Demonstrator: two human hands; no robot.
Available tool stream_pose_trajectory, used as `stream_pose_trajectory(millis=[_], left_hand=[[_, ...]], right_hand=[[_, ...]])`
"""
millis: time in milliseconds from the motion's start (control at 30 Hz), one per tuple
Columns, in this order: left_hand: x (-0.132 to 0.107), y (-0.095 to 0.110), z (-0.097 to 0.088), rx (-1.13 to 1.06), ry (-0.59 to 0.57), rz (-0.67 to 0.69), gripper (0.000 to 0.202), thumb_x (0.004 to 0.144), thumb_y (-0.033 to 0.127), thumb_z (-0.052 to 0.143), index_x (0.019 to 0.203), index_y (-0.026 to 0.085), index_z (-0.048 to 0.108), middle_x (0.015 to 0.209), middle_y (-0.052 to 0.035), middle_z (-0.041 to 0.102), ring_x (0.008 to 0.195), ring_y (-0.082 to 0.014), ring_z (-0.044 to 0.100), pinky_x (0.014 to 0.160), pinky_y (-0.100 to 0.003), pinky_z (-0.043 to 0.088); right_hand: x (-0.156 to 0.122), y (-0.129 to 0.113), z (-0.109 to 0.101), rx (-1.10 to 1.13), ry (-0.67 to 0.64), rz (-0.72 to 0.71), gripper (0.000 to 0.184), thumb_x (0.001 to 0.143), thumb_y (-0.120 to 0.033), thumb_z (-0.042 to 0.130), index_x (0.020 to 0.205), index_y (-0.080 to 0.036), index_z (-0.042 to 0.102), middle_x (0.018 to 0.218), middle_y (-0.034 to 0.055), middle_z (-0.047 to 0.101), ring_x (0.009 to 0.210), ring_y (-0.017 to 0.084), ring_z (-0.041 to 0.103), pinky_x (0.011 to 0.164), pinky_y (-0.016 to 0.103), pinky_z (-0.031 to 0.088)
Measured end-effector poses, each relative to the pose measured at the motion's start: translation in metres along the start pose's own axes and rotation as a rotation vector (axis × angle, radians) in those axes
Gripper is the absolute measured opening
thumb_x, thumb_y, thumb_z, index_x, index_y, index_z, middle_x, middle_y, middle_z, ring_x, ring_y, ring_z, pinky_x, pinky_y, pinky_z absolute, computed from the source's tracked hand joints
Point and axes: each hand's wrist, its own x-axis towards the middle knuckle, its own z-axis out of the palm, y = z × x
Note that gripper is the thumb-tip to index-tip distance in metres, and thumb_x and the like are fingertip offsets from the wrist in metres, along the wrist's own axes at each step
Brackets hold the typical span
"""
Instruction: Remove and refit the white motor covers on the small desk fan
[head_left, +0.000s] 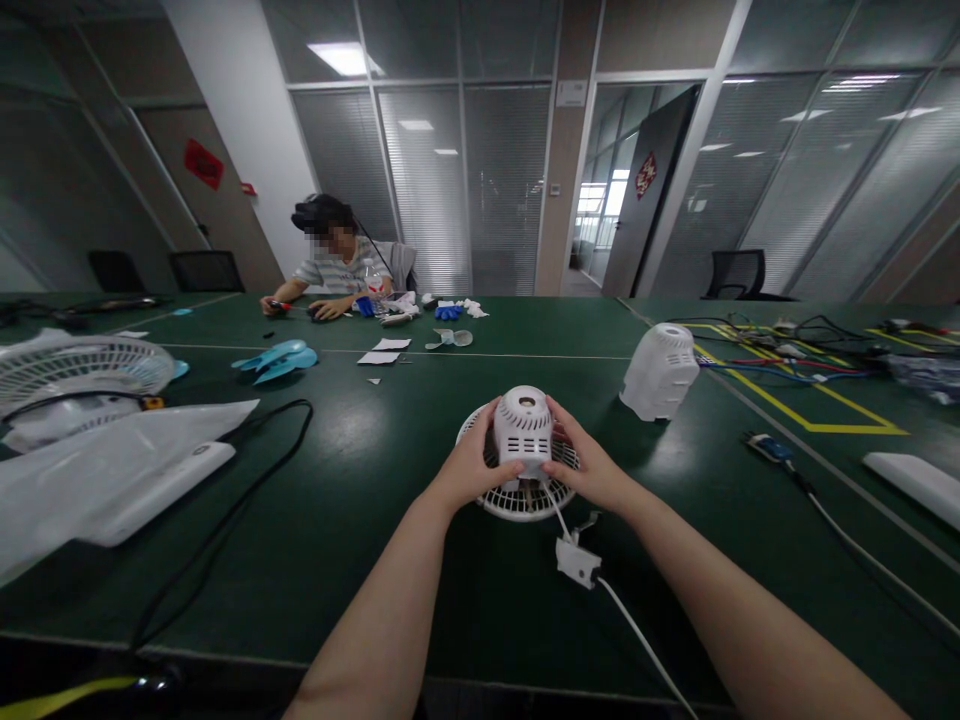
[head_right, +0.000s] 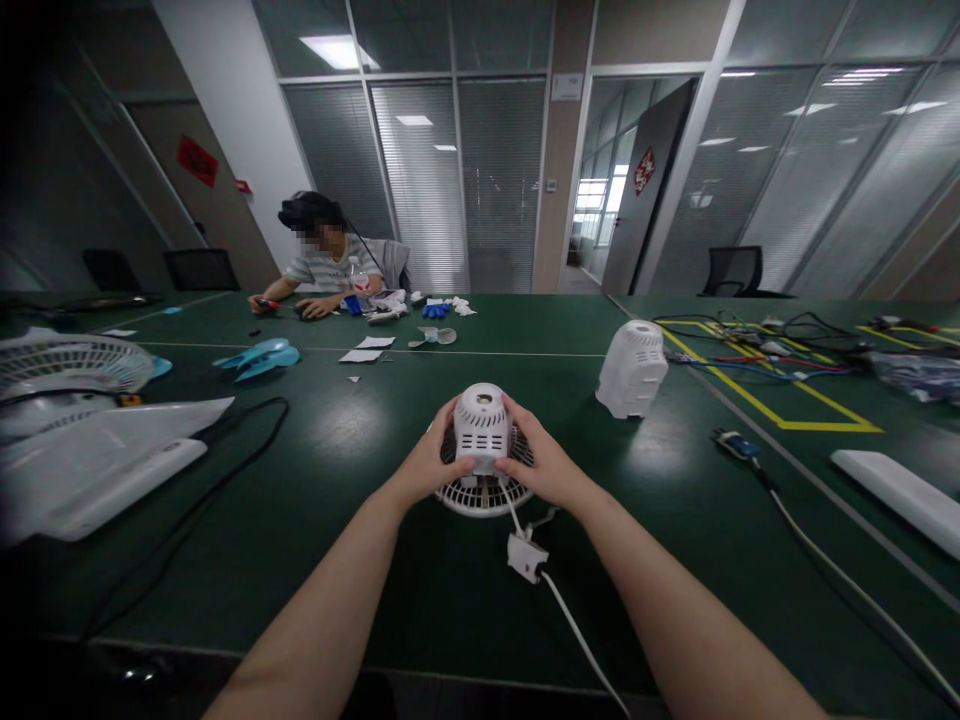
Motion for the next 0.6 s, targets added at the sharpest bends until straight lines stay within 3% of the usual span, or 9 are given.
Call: stream_pose_trajectory(millis=[333, 600], left_hand=[[0.0000, -0.0017, -0.0022, 0.121, 0.035, -0.062, 0.105, 0.057, 0.037, 0.082, 0.147, 0.025, 0.031, 0.146, -0.0134, 0.042, 0.133, -0.0377, 0.039, 0.110, -0.055, 0.031], [-0.0005, -0.0046, -0.0024, 0.212, 0.004, -0.062, 0.109, 0.057, 0.046, 0.081, 0.149, 0.024, 0.028, 0.147, -0.0139, 0.040, 0.135, -0.0388, 0.036, 0.111, -0.055, 0.028]], right_hand=[[0.0007, -0.0085, -0.0043, 0.093, -0.066, 0.058, 0.084, 0.085, -0.029, 0.063, 0.150, -0.041, 0.011, 0.157, 0.0013, 0.022, 0.137, 0.024, 0.037, 0.113, 0.051, 0.029], [0.0009, -0.0102, -0.0045, 0.039, -0.069, 0.085, 0.085, 0.086, -0.035, 0.060, 0.151, -0.036, 0.006, 0.155, 0.0035, 0.029, 0.138, 0.025, 0.036, 0.111, 0.054, 0.030]])
